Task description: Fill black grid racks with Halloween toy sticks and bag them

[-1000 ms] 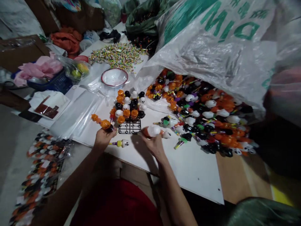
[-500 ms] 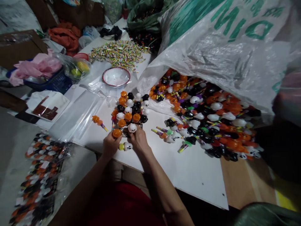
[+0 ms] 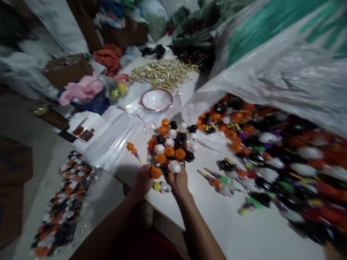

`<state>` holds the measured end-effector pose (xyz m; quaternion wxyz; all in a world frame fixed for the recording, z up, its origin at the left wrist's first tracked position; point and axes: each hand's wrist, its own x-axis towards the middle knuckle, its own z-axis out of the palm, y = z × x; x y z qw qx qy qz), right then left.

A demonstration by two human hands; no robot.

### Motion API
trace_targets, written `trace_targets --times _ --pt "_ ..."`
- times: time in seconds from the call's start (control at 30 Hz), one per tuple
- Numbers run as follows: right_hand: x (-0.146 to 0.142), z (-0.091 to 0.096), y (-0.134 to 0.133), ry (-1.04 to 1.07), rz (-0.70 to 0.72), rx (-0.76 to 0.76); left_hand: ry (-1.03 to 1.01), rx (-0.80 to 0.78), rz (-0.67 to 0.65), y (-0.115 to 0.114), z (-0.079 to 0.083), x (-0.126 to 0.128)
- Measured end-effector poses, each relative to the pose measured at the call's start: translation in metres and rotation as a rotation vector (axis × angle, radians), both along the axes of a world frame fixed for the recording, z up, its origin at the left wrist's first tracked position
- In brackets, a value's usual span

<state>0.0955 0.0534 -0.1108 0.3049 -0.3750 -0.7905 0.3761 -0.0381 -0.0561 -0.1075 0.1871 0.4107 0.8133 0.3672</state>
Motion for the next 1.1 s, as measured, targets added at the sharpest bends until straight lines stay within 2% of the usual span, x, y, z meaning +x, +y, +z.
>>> trace_targets --times 0.1,0.23,0.37,0.47,0.57,0.67,0.77,0.87,0.93,1.0,1.03,1.1 --pt "0.0 0.003 0.005 -0.144 0.066 0.039 0.033 -0.009 -0.078 0.005 0.006 -0.003" --pt "-0.016 0.011 0.008 -0.279 -0.008 0.045 0.019 -0.059 -0.217 0.009 0.017 -0.008" --pt "-0.022 0.023 0.006 -0.314 0.01 -0.033 0.013 -0.069 -0.213 0.01 0.022 -0.009" --pt "0.012 0.024 0.016 -0.225 0.043 -0.14 -0.02 -0.057 -0.212 0.004 0.021 -0.013" --pt "0.062 0.024 0.042 -0.243 -0.107 -0.061 -0.124 0.021 -0.137 -0.006 0.027 -0.021" --pt "0.087 0.044 0.05 -0.569 -0.242 0.112 0.012 0.22 -0.052 -0.006 0.055 -0.025" --pt "0.078 0.068 0.031 -0.9 -0.177 0.204 0.297 0.418 -0.233 0.019 0.096 -0.022" --pt "0.075 0.071 0.009 -0.941 -0.048 0.347 0.516 0.379 -0.446 0.056 0.123 -0.012" --pt "0.092 0.066 -0.008 -0.872 0.029 0.398 0.611 0.26 -0.545 0.073 0.124 -0.006" --pt "0.116 0.062 -0.023 -0.796 0.062 0.377 0.649 0.146 -0.596 0.082 0.115 -0.002" --pt "0.126 0.06 -0.028 -0.767 0.051 0.338 0.649 0.11 -0.601 0.084 0.11 -0.002" --pt "0.136 0.058 -0.03 -0.74 -0.057 0.216 0.629 0.076 -0.584 0.086 0.101 -0.002"
